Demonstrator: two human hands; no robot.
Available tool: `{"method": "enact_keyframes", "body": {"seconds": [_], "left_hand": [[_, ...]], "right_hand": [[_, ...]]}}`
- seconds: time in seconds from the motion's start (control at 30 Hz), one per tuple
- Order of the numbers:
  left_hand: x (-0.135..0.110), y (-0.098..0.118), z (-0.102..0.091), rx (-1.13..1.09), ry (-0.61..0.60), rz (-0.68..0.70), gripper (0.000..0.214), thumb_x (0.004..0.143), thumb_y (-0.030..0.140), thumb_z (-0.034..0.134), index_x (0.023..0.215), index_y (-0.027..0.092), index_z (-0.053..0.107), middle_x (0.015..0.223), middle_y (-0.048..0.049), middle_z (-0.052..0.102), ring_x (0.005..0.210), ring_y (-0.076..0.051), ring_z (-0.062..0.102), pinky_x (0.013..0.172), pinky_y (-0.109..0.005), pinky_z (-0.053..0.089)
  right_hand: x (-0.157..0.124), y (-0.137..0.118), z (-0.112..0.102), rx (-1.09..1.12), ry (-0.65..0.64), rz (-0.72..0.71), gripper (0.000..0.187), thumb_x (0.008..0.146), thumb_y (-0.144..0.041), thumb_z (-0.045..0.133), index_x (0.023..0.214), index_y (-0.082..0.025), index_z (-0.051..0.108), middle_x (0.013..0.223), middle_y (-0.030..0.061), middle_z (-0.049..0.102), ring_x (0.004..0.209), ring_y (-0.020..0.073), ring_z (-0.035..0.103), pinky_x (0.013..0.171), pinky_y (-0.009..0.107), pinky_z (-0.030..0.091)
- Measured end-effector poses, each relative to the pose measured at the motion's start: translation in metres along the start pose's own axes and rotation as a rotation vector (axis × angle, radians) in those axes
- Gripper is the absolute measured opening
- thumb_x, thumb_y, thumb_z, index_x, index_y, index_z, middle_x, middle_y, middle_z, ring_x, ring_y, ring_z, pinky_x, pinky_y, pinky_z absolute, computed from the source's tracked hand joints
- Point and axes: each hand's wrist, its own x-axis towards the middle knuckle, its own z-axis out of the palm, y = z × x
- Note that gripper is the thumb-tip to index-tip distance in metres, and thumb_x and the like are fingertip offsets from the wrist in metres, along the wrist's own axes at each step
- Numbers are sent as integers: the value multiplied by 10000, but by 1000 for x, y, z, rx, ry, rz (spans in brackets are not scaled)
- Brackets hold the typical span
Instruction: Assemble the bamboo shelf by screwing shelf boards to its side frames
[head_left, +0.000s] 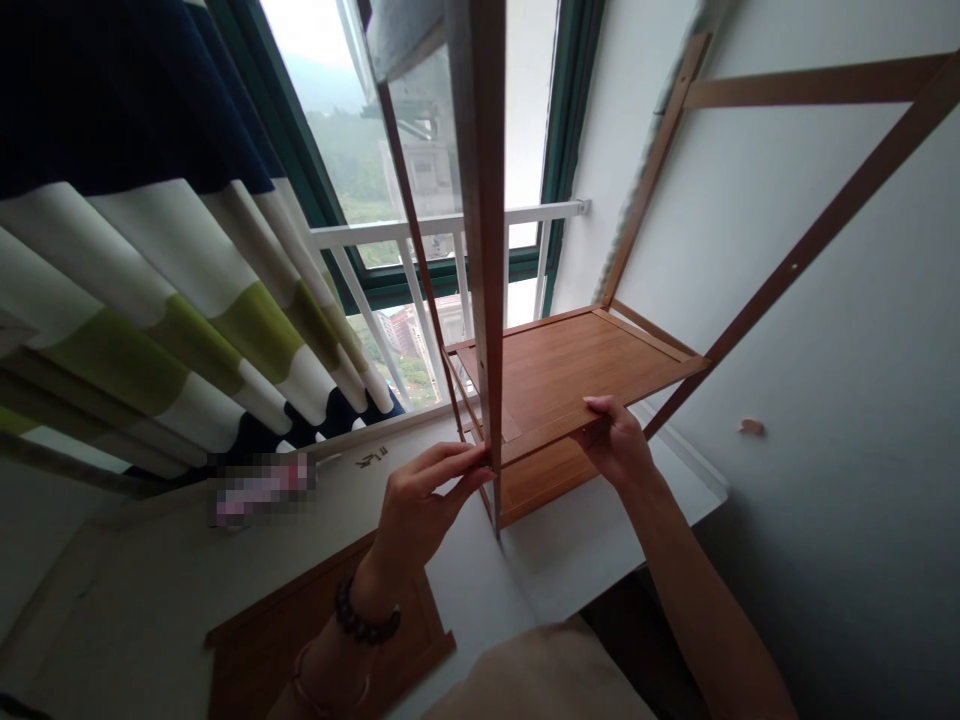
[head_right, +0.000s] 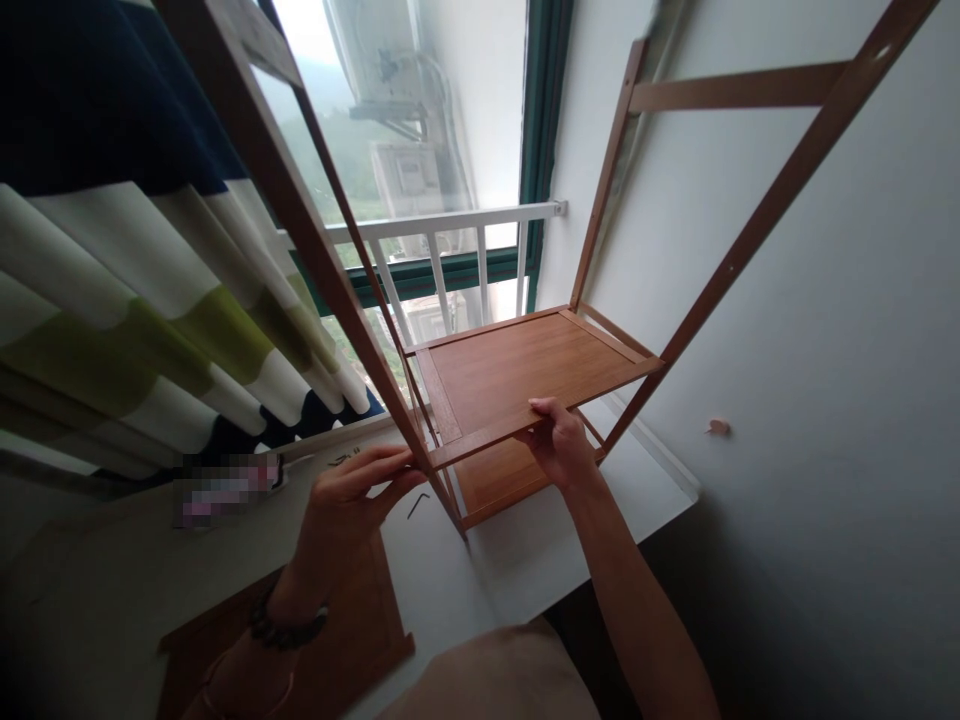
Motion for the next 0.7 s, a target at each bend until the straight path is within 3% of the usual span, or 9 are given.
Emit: {"method": "enact_keyframes", "body": {"seconds": [0.27,0.57,0.7], "left_hand": [[-24,-6,16,-27,204,-58,216,712,192,658,918,255,673,907,0,683,775,-153,646,730,-294,548],[-18,-3,13,-95,227,-117,139,684,199,684,820,226,695,816,4,699,704,-136,649,674,-246,545],[-15,-4,10,-171,173,-135,120,669,213,696,788,195,695,807,-17,695,704,-143,648,663,-243,547]], "right_hand": [[-9,15,10,56,-61,137,140,616,-106,533,511,-165,463,582,-27,591,546,108,562,582,279,541],[-6,17,12,20,-54,69,77,599,-102,521,561,-168,516,526,-34,561,579,128,574,607,278,540],[-5,17,14,40,-33,60,77,590,-97,522,559,-168,521,518,-34,559,599,131,580,610,270,539]]}}
